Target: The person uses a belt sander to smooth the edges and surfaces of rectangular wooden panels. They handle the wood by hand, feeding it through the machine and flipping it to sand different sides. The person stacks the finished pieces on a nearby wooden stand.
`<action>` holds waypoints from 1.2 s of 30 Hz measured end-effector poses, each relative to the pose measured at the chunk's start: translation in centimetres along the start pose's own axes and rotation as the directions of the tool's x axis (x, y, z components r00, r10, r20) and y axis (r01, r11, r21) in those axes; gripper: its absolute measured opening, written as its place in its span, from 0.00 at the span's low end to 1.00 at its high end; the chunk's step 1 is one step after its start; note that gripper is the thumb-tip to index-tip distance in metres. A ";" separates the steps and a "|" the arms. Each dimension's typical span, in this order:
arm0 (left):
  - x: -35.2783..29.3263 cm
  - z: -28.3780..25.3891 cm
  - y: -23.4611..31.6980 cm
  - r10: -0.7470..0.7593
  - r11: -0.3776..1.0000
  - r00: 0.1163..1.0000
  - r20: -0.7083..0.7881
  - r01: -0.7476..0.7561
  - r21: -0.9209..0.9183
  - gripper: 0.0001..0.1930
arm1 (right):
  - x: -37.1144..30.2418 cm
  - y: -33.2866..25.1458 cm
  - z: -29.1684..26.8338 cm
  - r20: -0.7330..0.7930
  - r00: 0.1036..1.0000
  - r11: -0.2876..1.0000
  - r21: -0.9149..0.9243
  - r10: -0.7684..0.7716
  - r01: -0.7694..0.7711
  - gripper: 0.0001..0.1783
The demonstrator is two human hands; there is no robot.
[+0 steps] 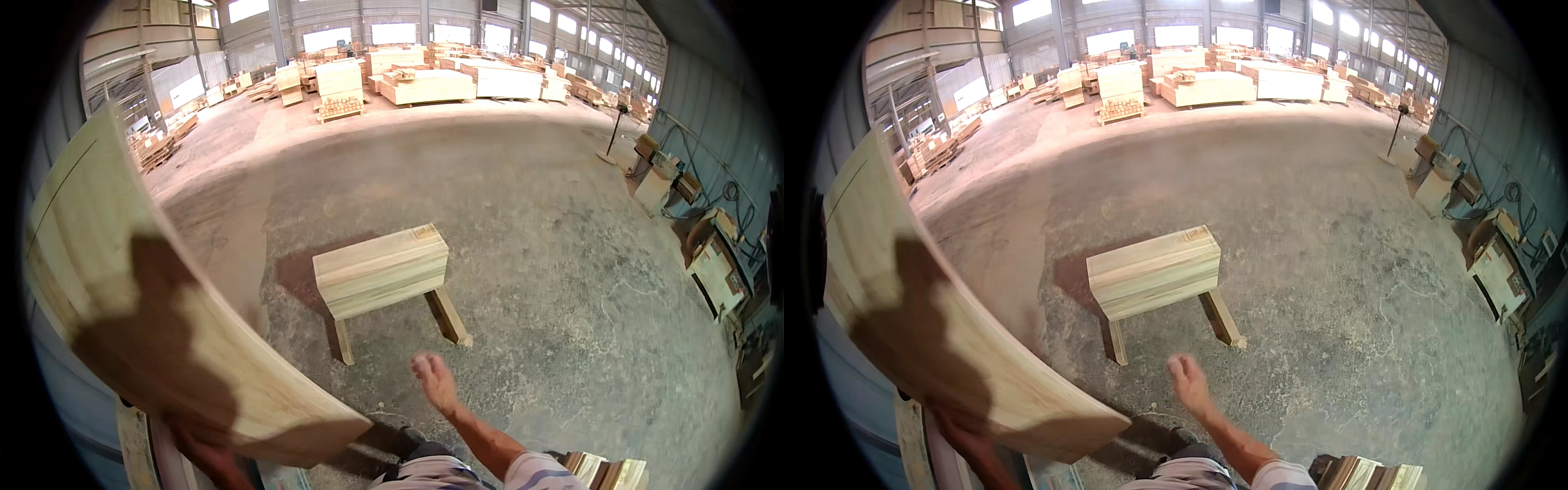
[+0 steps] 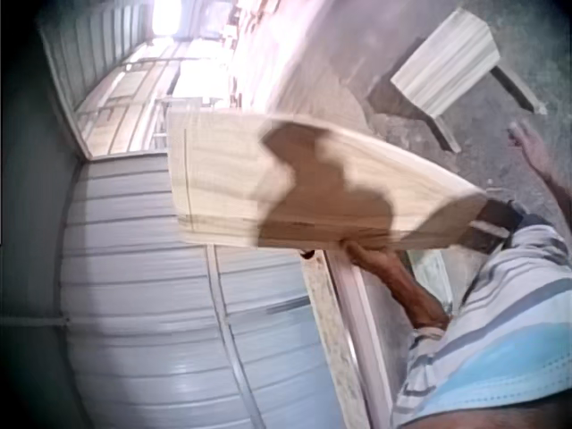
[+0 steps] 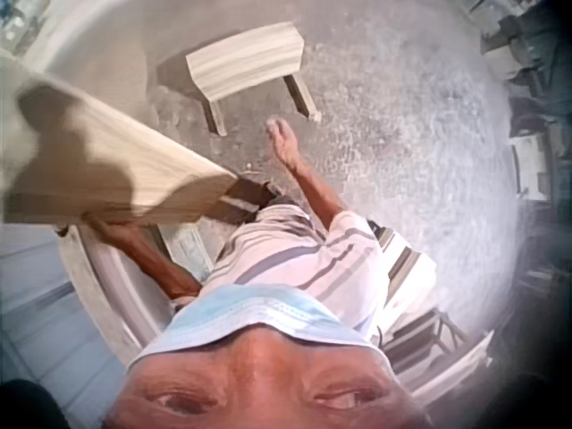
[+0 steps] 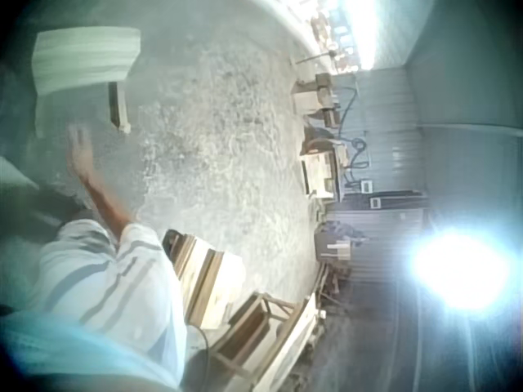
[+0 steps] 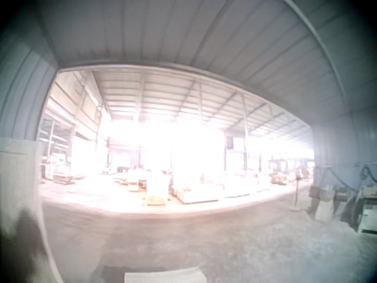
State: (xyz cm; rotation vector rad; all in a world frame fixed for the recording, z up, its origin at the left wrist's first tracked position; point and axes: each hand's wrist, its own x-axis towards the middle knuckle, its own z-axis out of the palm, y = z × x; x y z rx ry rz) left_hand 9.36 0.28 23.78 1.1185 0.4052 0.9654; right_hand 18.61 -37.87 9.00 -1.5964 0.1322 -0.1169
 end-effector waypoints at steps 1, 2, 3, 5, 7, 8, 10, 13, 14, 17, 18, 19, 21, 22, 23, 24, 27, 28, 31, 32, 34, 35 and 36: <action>0.6 -1.1 0.0 0.041 0.993 0.998 0.045 -0.046 0.107 0.29 | 1.5 -0.8 -0.7 -0.053 0.997 0.993 0.092 -0.063 0.068 0.20; 0.6 -1.2 0.3 0.087 0.970 0.992 0.095 -0.107 0.219 0.25 | 2.7 -3.4 -1.0 -0.131 0.973 0.966 0.154 -0.188 0.207 0.18; 0.4 -0.8 0.5 0.121 0.932 0.981 0.149 -0.165 0.324 0.22 | 3.7 -6.4 -1.6 -0.202 0.949 0.922 0.255 -0.243 0.290 0.20; 2.6 -6.1 -3.6 0.292 0.767 0.930 0.222 -0.366 0.526 0.14 | 4.5 -11.9 -3.6 -0.341 0.847 0.875 0.119 -0.408 0.469 0.21; -2.0 2.4 1.0 -0.060 0.882 0.947 0.315 -0.098 0.460 0.15 | 4.7 -15.8 -5.8 -0.449 0.698 0.713 0.171 -0.558 0.680 0.23; -2.5 2.5 -0.8 0.213 0.722 0.906 0.366 -0.398 0.566 0.15 | 4.2 -18.0 -6.4 -0.483 0.620 0.660 0.108 -0.619 0.743 0.24; -5.4 8.6 3.2 -0.035 0.647 0.805 0.592 -0.433 0.627 0.13 | 3.7 -19.6 -7.9 -0.461 0.494 0.567 -0.023 -0.737 0.824 0.29; -6.7 9.4 1.7 -0.013 0.633 0.658 0.753 -0.577 0.516 0.17 | 2.8 -20.9 -8.3 -0.343 0.495 0.584 -0.237 -0.798 0.776 0.37; -6.8 9.5 1.6 -0.021 0.621 0.612 0.791 -0.612 0.490 0.18 | 2.3 -20.7 -8.0 -0.267 0.636 0.683 -0.151 -0.724 0.714 0.42; -7.0 10.0 2.5 -0.113 0.560 0.519 0.847 -0.671 0.486 0.19 | 1.4 -20.4 -7.6 -0.036 0.928 0.925 -0.105 -0.372 0.366 0.38; -6.7 9.6 2.3 -0.150 0.546 0.504 0.850 -0.675 0.496 0.19 | 1.9 -19.4 -7.3 -0.031 0.935 0.934 -0.045 -0.355 0.353 0.33; -6.1 9.2 2.0 -0.186 0.530 0.494 0.849 -0.677 0.510 0.19 | 2.0 -18.7 -7.6 0.036 0.957 0.957 -0.029 -0.287 0.288 0.31; -5.0 8.2 1.6 -0.295 0.509 0.452 0.842 -0.672 0.538 0.20 | 2.5 -17.1 -8.4 0.222 0.963 0.988 0.017 -0.151 0.151 0.29; -4.3 8.3 1.3 -0.357 0.510 0.409 0.840 -0.667 0.543 0.21 | 2.9 -16.0 -8.8 0.329 0.940 0.996 0.043 -0.091 0.081 0.28; -4.0 8.5 1.5 -0.416 0.498 0.384 0.824 -0.662 0.560 0.22 | 3.4 -14.1 -10.2 0.376 0.925 0.998 0.051 -0.062 0.046 0.29; -3.7 8.9 1.3 -0.462 0.499 0.349 0.815 -0.658 0.564 0.24 | 3.3 -12.5 -10.3 0.384 0.922 0.997 0.068 -0.050 0.026 0.29; -2.5 8.5 0.9 -0.609 0.427 0.337 0.718 -0.623 0.655 0.26 | 2.0 -9.2 -8.9 0.323 0.946 0.989 0.148 -0.034 -0.015 0.31; -2.0 7.7 0.6 -0.664 0.403 0.317 0.677 -0.611 0.681 0.27 | 1.1 -8.8 -7.2 0.354 0.935 0.990 0.135 -0.002 -0.049 0.32; -1.5 6.2 -2.1 -0.623 0.386 0.372 0.689 -0.619 0.684 0.24 | 1.6 -6.0 -5.6 0.391 0.917 0.971 0.182 0.074 -0.156 0.34; -1.3 5.8 -2.4 -0.619 0.381 0.379 0.688 -0.621 0.685 0.23 | 1.3 -5.6 -4.9 0.432 0.897 0.968 0.176 0.087 -0.179 0.34; -1.0 5.5 -2.9 -0.689 0.322 0.381 0.617 -0.602 0.731 0.24 | 1.0 -4.0 -4.6 0.474 0.877 0.960 0.200 0.079 -0.194 0.37; -1.0 5.0 -3.4 -0.692 0.327 0.385 0.610 -0.586 0.741 0.24 | 0.8 -3.4 -4.5 0.474 0.875 0.959 0.195 0.093 -0.208 0.36; -0.7 4.5 -4.1 -0.695 0.340 0.384 0.608 -0.570 0.748 0.24 | 0.8 -3.0 -4.3 0.469 0.876 0.958 0.184 0.109 -0.218 0.36</action>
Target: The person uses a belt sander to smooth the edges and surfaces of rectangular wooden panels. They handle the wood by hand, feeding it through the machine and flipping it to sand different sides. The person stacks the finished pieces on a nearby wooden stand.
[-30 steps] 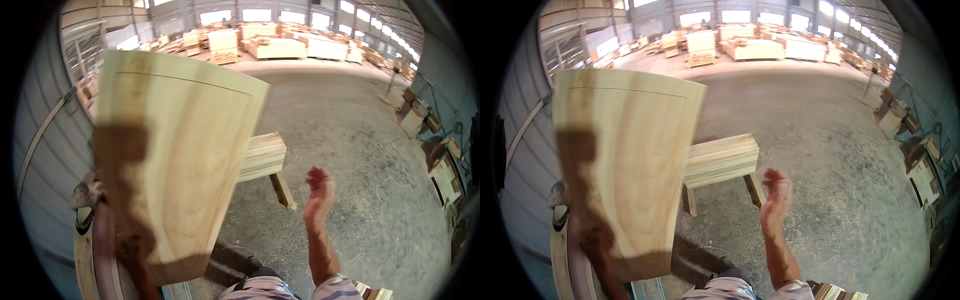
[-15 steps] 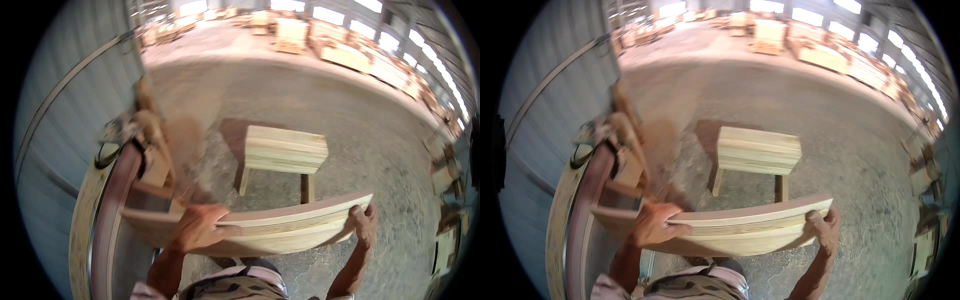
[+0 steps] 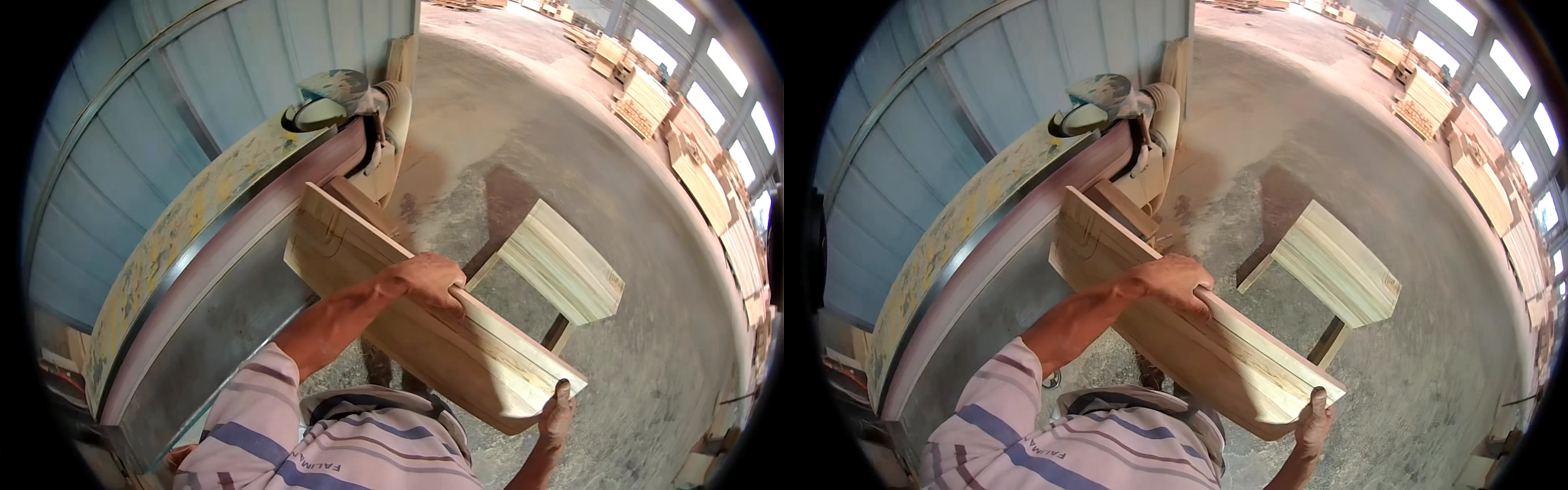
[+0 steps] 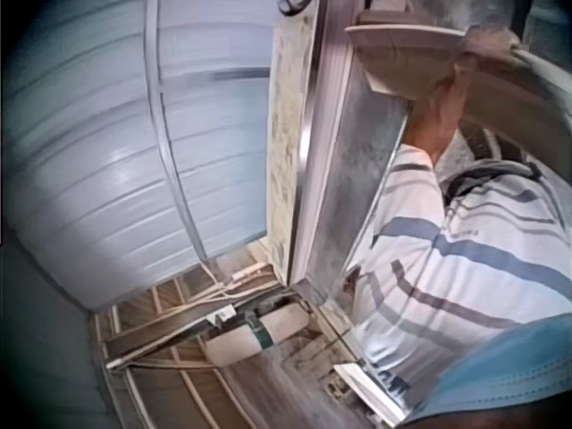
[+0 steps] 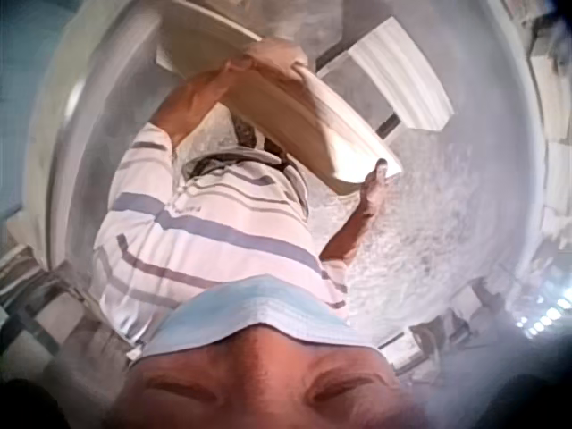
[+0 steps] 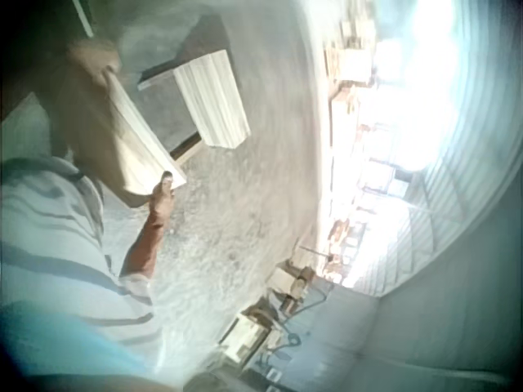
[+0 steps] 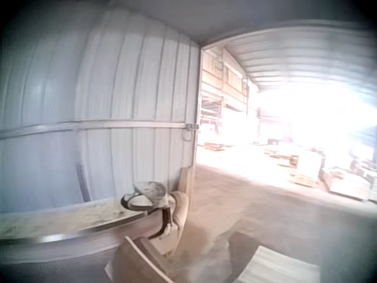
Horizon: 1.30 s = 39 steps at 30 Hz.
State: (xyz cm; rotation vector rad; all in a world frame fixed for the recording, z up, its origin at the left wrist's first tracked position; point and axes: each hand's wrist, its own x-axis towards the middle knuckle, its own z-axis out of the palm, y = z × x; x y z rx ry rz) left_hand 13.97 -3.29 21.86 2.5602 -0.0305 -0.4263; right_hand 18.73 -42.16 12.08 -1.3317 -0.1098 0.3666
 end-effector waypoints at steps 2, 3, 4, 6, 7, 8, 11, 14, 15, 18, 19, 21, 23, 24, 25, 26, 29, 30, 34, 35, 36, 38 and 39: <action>0.5 0.6 -1.2 -0.018 0.999 1.000 -0.021 0.017 -0.042 0.25 | 0.3 1.2 0.8 -0.030 0.999 1.000 0.010 0.019 -0.019 0.35; 0.4 1.2 -2.0 -0.038 0.997 0.999 -0.036 0.035 -0.069 0.25 | 0.3 1.5 1.7 -0.038 0.998 0.998 0.050 0.051 -0.049 0.31; 0.9 2.3 -2.8 -0.042 0.997 0.994 -0.104 0.035 -0.069 0.25 | 0.4 1.8 2.0 -0.051 0.995 0.993 0.087 0.081 -0.076 0.27; 1.7 4.5 -3.6 -0.048 0.998 0.971 -0.236 0.036 -0.058 0.25 | 0.8 3.3 1.5 -0.064 0.993 0.992 0.079 0.099 -0.094 0.29; 1.4 4.7 -3.3 -0.057 0.998 0.970 -0.238 0.054 -0.016 0.24 | 0.7 3.7 2.1 -0.086 0.992 0.993 0.075 0.097 -0.091 0.30; 1.1 5.9 -3.8 -0.002 1.000 0.916 -0.400 0.013 0.025 0.24 | 0.8 4.0 2.5 -0.106 0.990 0.994 0.071 0.094 -0.087 0.32; -1.9 9.7 -4.8 0.073 0.996 0.685 -0.725 -0.013 0.088 0.23 | 1.6 6.1 1.1 -0.108 0.961 0.967 0.072 0.253 -0.246 0.29; -5.9 11.5 -5.3 -0.231 0.967 0.543 -0.807 0.036 -0.252 0.23 | 1.4 5.9 2.6 -0.088 0.943 0.945 0.098 0.321 -0.313 0.29; -7.3 12.3 -6.0 -0.332 0.941 0.478 -0.814 0.113 -0.318 0.23 | 1.5 6.3 2.7 -0.084 0.942 0.941 0.121 0.326 -0.315 0.30; -10.8 15.2 -8.4 -0.713 0.696 0.260 -0.651 0.155 -0.701 0.23 | 1.4 6.5 3.4 -0.018 0.934 0.919 0.189 0.356 -0.346 0.30; -11.9 16.0 -9.1 -0.762 0.646 0.214 -0.611 0.182 -0.742 0.25 | 1.2 5.5 4.7 0.011 0.929 0.913 0.183 0.370 -0.366 0.30; -13.3 19.2 -11.4 -0.855 0.517 0.132 -0.501 0.149 -0.843 0.30 | 1.3 5.9 4.8 0.049 0.925 0.908 0.178 0.377 -0.379 0.30; -13.5 20.2 -12.8 -0.939 0.257 0.254 -0.234 0.062 -0.964 0.32 | 2.0 7.8 3.7 -0.007 0.910 0.898 0.163 0.415 -0.408 0.29; -13.5 20.4 -13.0 -0.942 0.111 0.321 -0.096 0.030 -0.993 0.34 | 2.0 8.0 3.9 -0.035 0.901 0.893 0.156 0.432 -0.422 0.29; -12.7 20.2 -11.4 -0.974 -0.010 0.227 0.010 -0.001 -1.000 0.35 | 1.7 7.6 4.3 -0.057 0.895 0.893 0.115 0.443 -0.435 0.30; -12.5 21.1 -12.1 -0.933 -0.110 0.340 0.114 0.030 -0.993 0.28 | 1.8 7.9 4.2 -0.023 0.883 0.879 0.117 0.468 -0.463 0.30; -10.7 21.3 -11.2 -0.827 -0.350 0.534 0.178 -0.239 -0.906 0.30 | 1.9 8.2 4.3 0.056 0.849 0.841 0.118 0.525 -0.527 0.32; -9.7 21.5 -11.1 -0.831 -0.365 0.538 0.141 -0.337 -0.868 0.31 | 1.7 7.6 4.8 0.069 0.841 0.834 0.113 0.536 -0.540 0.33; -8.5 20.3 -10.8 -0.902 -0.306 0.417 0.113 -0.434 -0.847 0.31 | 2.1 8.0 4.8 0.148 0.828 0.831 0.061 0.541 -0.554 0.35; -8.0 20.2 -11.2 -0.910 -0.280 0.405 0.086 -0.449 -0.848 0.32 | 2.4 8.2 4.9 0.133 0.844 0.846 0.056 0.520 -0.530 0.36; -7.7 20.1 -11.7 -0.919 -0.254 0.390 0.062 -0.463 -0.849 0.32 | 2.6 8.3 5.4 0.120 0.856 0.858 0.049 0.503 -0.511 0.36; -7.4 20.0 -12.3 -0.930 -0.240 0.362 0.063 -0.468 -0.851 0.33 | 3.0 8.8 5.9 0.106 0.872 0.874 0.044 0.477 -0.484 0.37; -7.2 19.8 -12.5 -0.932 -0.254 0.351 0.088 -0.460 -0.851 0.34 | 3.3 9.0 6.1 0.104 0.877 0.879 0.044 0.469 -0.475 0.37</action>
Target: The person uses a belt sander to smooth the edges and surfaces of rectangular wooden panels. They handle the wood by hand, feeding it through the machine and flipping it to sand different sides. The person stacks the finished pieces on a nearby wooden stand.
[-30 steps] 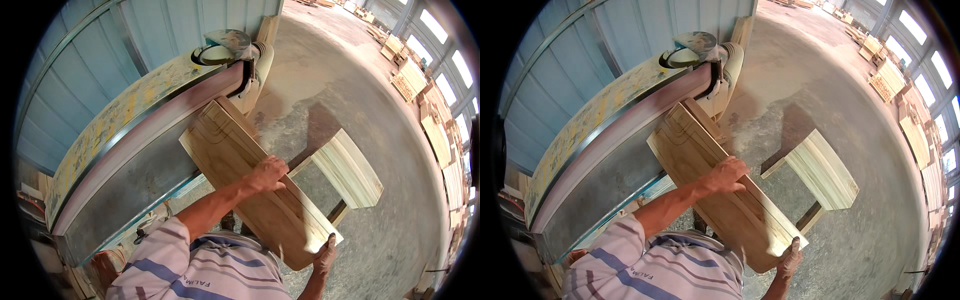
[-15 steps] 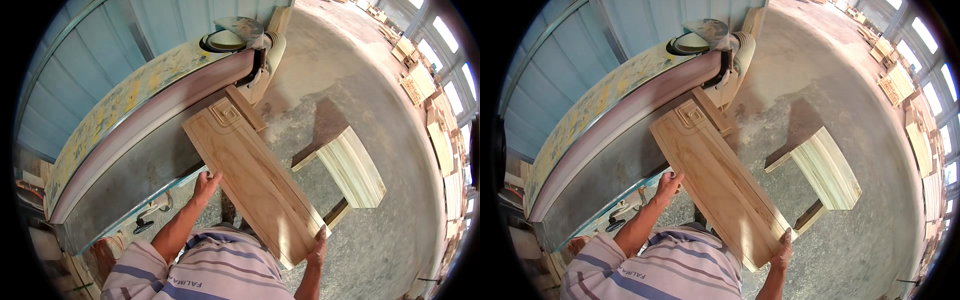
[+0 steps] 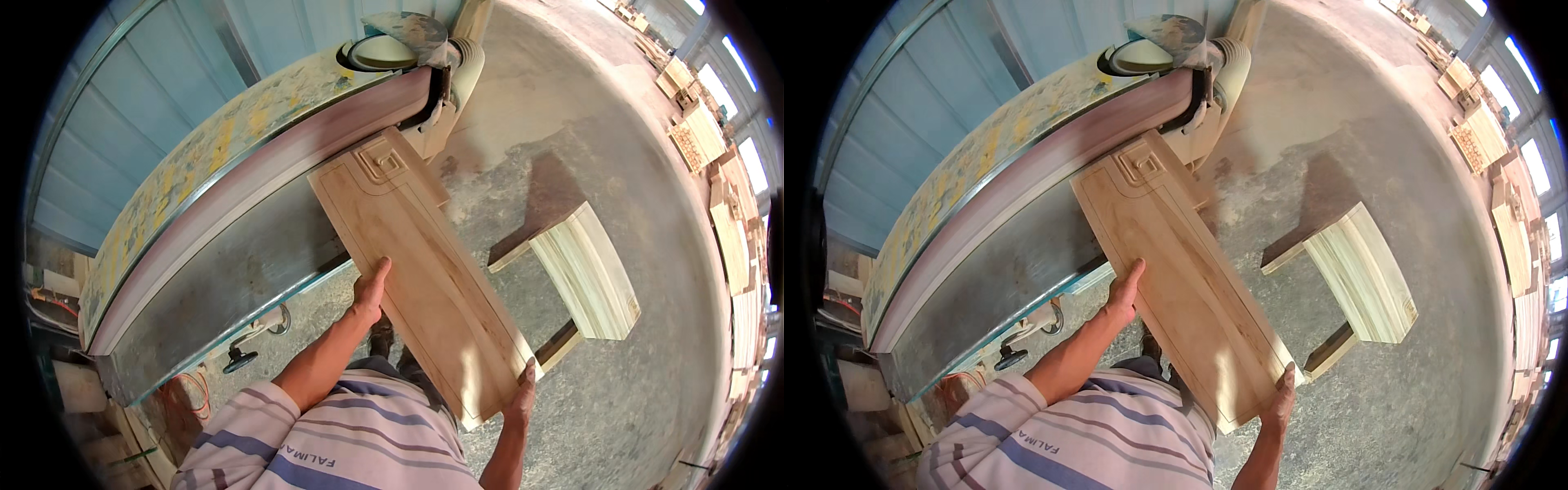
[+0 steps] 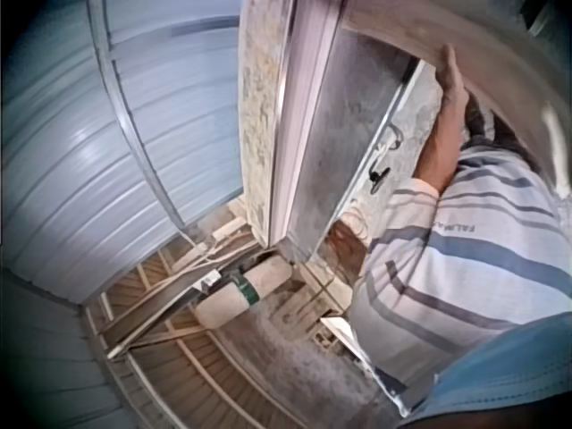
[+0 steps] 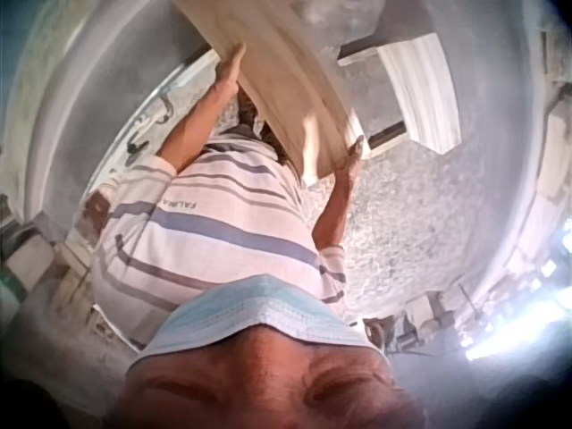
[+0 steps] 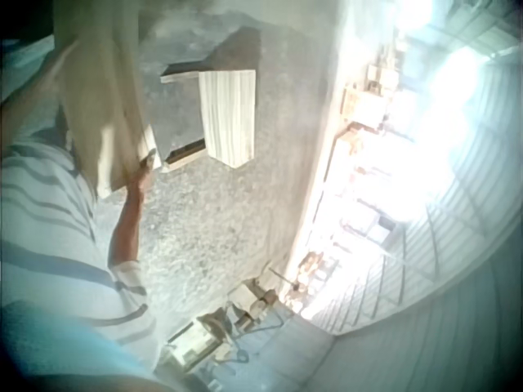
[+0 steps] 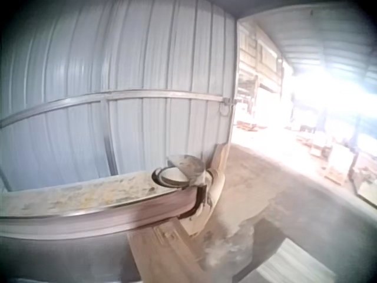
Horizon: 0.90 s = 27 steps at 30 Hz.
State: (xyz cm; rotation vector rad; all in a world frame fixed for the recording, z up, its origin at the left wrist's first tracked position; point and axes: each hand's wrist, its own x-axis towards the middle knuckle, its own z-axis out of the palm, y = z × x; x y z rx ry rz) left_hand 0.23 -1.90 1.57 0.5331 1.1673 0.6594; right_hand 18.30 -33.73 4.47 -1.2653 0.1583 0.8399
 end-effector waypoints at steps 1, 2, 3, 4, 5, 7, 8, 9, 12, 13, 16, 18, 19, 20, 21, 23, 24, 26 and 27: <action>0.2 0.0 0.1 -0.016 1.000 1.000 -0.022 0.016 0.002 0.34 | 0.3 0.0 0.3 -0.002 1.000 1.000 -0.001 -0.010 0.010 0.38; 0.5 -0.1 0.2 -0.009 1.000 0.999 -0.037 0.009 0.008 0.34 | 0.2 -0.2 0.5 0.006 0.999 0.999 0.012 0.044 -0.044 0.38; 0.6 -0.1 0.2 -0.002 1.000 0.999 -0.051 0.002 0.013 0.35 | 0.0 -0.3 0.8 -0.007 0.999 0.999 0.016 0.047 -0.047 0.38; 0.7 -0.1 0.2 0.005 1.000 0.998 -0.065 -0.004 0.018 0.35 | -0.1 -0.3 1.0 -0.020 0.999 0.999 0.019 0.050 -0.049 0.38; 0.7 0.0 0.3 -0.007 1.000 0.997 -0.079 0.007 0.008 0.35 | -0.2 -0.3 1.2 -0.033 0.998 0.998 0.023 0.052 -0.051 0.39; -0.2 0.9 1.5 -0.026 1.000 0.994 -0.104 0.026 -0.009 0.35 | -0.2 -0.3 1.4 -0.039 0.998 0.998 0.008 0.059 -0.058 0.39; -0.3 1.1 1.7 -0.027 0.999 0.996 -0.082 0.025 -0.033 0.35 | -0.3 -0.2 1.5 -0.042 0.997 0.998 0.000 0.062 -0.062 0.39; -0.4 1.1 1.9 -0.024 0.998 0.998 -0.062 0.020 -0.058 0.35 | -0.3 -0.2 1.8 -0.044 0.998 0.999 0.000 0.047 -0.048 0.38; -0.2 1.2 2.5 -0.059 0.993 0.997 -0.043 0.055 -0.102 0.36 | -0.2 -0.1 2.2 -0.044 0.999 1.000 -0.006 0.027 -0.027 0.37; -0.2 1.1 2.7 -0.079 0.991 0.996 -0.042 0.074 -0.110 0.36 | -0.1 -0.1 2.2 -0.042 0.999 0.999 -0.010 0.034 -0.035 0.36; 0.8 1.0 2.7 -0.042 0.989 0.998 -0.043 0.035 -0.146 0.34 | 0.4 0.7 1.8 -0.029 1.000 1.000 0.000 -0.005 0.005 0.34; 1.1 0.9 3.0 -0.044 0.987 0.999 -0.023 0.040 -0.154 0.34 | 0.7 0.8 2.2 -0.010 1.000 1.000 0.018 -0.019 0.020 0.34; 1.2 0.8 3.1 -0.045 0.987 0.999 -0.014 0.042 -0.158 0.34 | 0.5 0.5 2.8 0.003 1.000 1.000 0.029 -0.010 0.010 0.34; 1.4 0.7 3.1 -0.051 0.988 0.998 -0.028 0.047 -0.150 0.34 | 0.3 0.2 3.5 0.017 1.000 0.999 0.040 -0.001 0.001 0.34; 1.5 0.7 3.0 -0.059 0.988 0.997 -0.042 0.053 -0.142 0.34 | 0.0 -0.1 4.1 -0.003 1.000 1.000 0.029 -0.001 0.001 0.34; 1.8 0.5 2.8 -0.066 0.989 0.996 -0.053 0.058 -0.139 0.34 | -0.5 -0.7 5.3 -0.044 0.999 1.000 0.007 -0.002 0.002 0.33; 2.1 0.4 2.6 -0.063 0.988 0.997 -0.048 0.056 -0.145 0.34 | -0.6 -0.9 5.5 -0.056 0.998 1.000 0.011 0.011 -0.010 0.33; 2.4 0.2 2.3 -0.069 0.988 0.996 -0.048 0.061 -0.144 0.35 | -0.6 -1.1 5.8 -0.078 0.996 0.999 0.020 0.036 -0.035 0.33; 2.4 0.2 2.3 -0.076 0.988 0.996 -0.054 0.068 -0.138 0.35 | -0.6 -1.1 6.0 -0.100 0.994 0.998 0.029 0.051 -0.048 0.33</action>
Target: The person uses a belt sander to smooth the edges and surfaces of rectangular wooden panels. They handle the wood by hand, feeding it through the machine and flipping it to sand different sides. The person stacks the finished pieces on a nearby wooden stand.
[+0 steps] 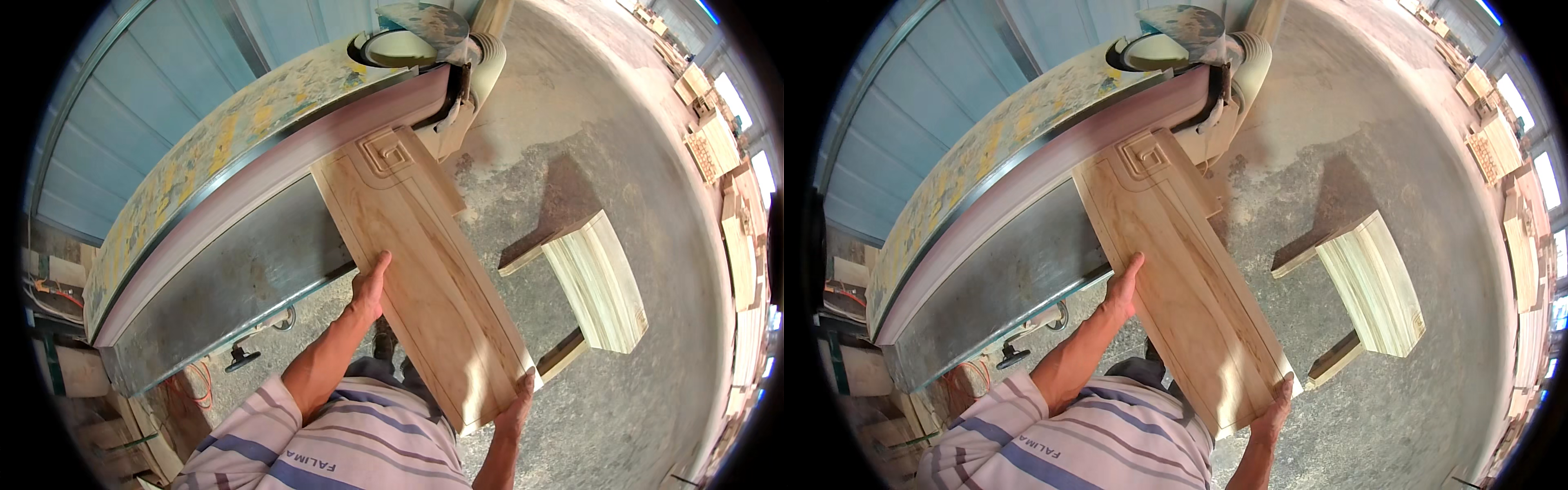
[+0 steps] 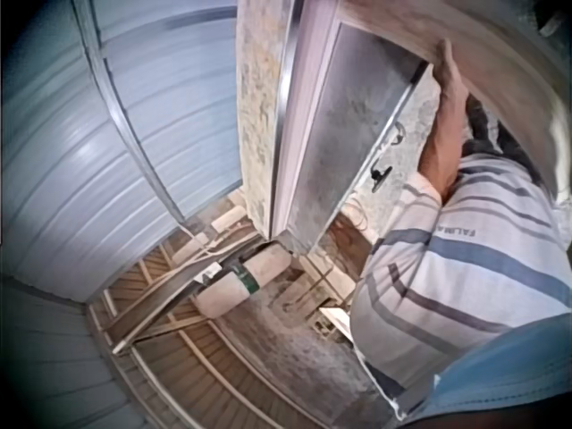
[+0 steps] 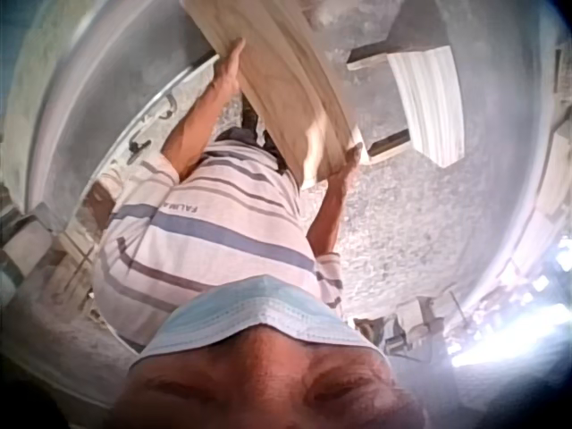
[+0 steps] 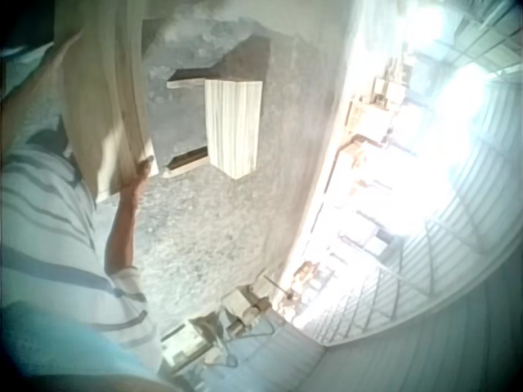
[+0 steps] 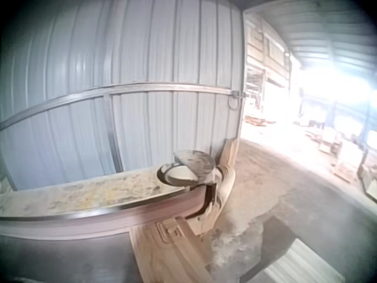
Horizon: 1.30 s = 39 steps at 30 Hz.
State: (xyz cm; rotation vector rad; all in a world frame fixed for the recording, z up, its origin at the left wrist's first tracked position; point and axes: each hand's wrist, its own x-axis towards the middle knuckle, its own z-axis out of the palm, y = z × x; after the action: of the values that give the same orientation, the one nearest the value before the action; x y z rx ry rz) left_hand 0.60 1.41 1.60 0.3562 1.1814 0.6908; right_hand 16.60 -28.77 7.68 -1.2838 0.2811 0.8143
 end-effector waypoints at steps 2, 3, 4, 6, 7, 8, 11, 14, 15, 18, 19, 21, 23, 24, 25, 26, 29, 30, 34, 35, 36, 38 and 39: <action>0.0 -0.1 0.1 -0.017 1.000 1.000 -0.001 0.017 0.019 0.36 | 0.0 -0.1 0.3 -0.044 0.999 1.000 0.014 0.028 -0.027 0.33; -0.5 0.2 0.4 -0.027 0.999 1.000 0.005 0.027 0.030 0.36 | 0.1 0.0 0.2 -0.045 0.999 1.000 0.016 0.024 -0.023 0.33; -0.7 0.3 0.6 -0.038 0.998 0.999 0.011 0.037 0.041 0.37 | 0.2 0.1 0.1 -0.045 0.999 1.000 0.018 0.019 -0.019 0.33; -0.5 0.1 0.5 -0.042 0.998 0.999 0.015 0.041 0.053 0.37 | 0.3 0.1 0.0 -0.065 0.998 1.000 0.007 0.020 -0.020 0.33; -0.4 0.0 0.4 -0.043 0.997 0.999 0.016 0.042 0.059 0.37 | 0.3 0.0 0.1 -0.085 0.996 1.000 -0.005 0.025 -0.026 0.33; -0.2 -0.2 0.3 -0.034 0.998 0.999 0.027 0.033 0.048 0.37 | 0.3 0.0 0.2 -0.104 0.994 0.999 -0.017 0.030 -0.032 0.33; 0.0 -0.2 0.0 -0.007 1.000 0.999 0.050 0.006 0.027 0.37 | 0.6 0.4 -0.5 -0.092 0.996 0.999 -0.028 -0.018 0.016 0.32; -0.2 -0.1 0.1 0.007 1.000 0.999 0.042 -0.009 0.029 0.37 | 0.5 0.3 -0.4 -0.116 0.993 1.000 -0.026 -0.004 0.001 0.32; -0.3 0.0 0.2 0.003 0.999 0.999 0.035 -0.004 0.031 0.37 | 0.5 0.4 -0.6 -0.103 0.995 1.000 -0.014 -0.014 0.012 0.32; -0.2 -0.1 0.1 0.003 0.999 1.000 0.013 -0.004 0.051 0.37 | 1.1 1.1 -1.5 -0.080 0.996 0.999 0.018 -0.029 0.030 0.32; -0.1 -0.1 0.0 0.006 0.998 1.000 0.005 -0.007 0.060 0.37 | 1.3 1.3 -1.8 -0.083 0.996 0.999 0.027 -0.024 0.026 0.32; -0.1 -0.1 0.0 0.021 0.998 1.000 0.005 -0.022 0.057 0.37 | 1.3 1.4 -2.1 -0.063 0.998 0.999 0.045 -0.002 0.004 0.32; -0.2 0.0 0.1 0.025 0.998 1.000 0.003 -0.025 0.054 0.37 | 1.3 1.2 -2.1 -0.014 0.999 0.998 0.062 0.032 -0.031 0.32; -0.3 0.1 0.1 0.022 0.998 1.000 0.003 -0.022 0.052 0.37 | 1.2 1.1 -2.1 -0.007 1.000 0.999 0.040 0.005 -0.005 0.32; -0.3 0.2 0.2 0.019 0.999 1.000 0.002 -0.019 0.050 0.37 | 1.0 1.1 -2.0 0.001 1.000 1.000 0.019 -0.022 0.022 0.32; -0.3 0.2 0.4 0.018 0.999 1.000 0.005 -0.018 0.049 0.37 | 0.9 1.1 -1.8 0.009 0.999 0.999 -0.003 -0.048 0.048 0.33; -0.4 0.2 0.3 0.015 0.999 1.000 0.018 -0.015 0.046 0.37 | 0.2 0.6 -1.1 0.046 0.995 0.994 -0.055 -0.088 0.090 0.34; -0.3 0.0 0.3 0.019 0.999 0.999 0.026 -0.020 0.041 0.37 | 0.3 0.7 -1.3 0.044 0.995 0.994 -0.055 -0.091 0.093 0.34; 0.5 -0.8 -1.5 0.058 0.995 0.998 0.001 -0.058 0.084 0.35 | -0.2 0.3 -2.1 0.051 0.997 0.998 0.011 -0.064 0.063 0.33; 0.7 -1.1 -1.8 0.046 0.995 0.999 -0.011 -0.045 0.084 0.35 | -0.4 0.1 -2.1 0.056 0.997 0.998 0.043 -0.047 0.045 0.33; 0.0 -0.8 -1.8 0.028 0.996 0.999 -0.021 -0.026 0.087 0.35 | -0.3 0.1 -2.3 0.031 0.998 0.998 0.036 -0.052 0.051 0.34; -0.4 -0.4 -1.9 0.011 0.996 0.999 -0.031 -0.008 0.091 0.34 | 0.0 0.2 -2.7 -0.019 0.998 0.998 0.022 -0.062 0.062 0.35; -0.4 -0.4 -1.8 0.015 0.996 0.999 -0.033 -0.012 0.092 0.34 | 0.0 0.2 -2.6 -0.011 0.999 0.999 0.026 -0.042 0.042 0.34</action>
State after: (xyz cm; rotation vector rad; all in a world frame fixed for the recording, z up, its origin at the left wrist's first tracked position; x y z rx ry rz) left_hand 0.64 -0.27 0.70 0.4309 1.2462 0.6576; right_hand 17.10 -31.20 6.80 -1.2656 0.2715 0.7660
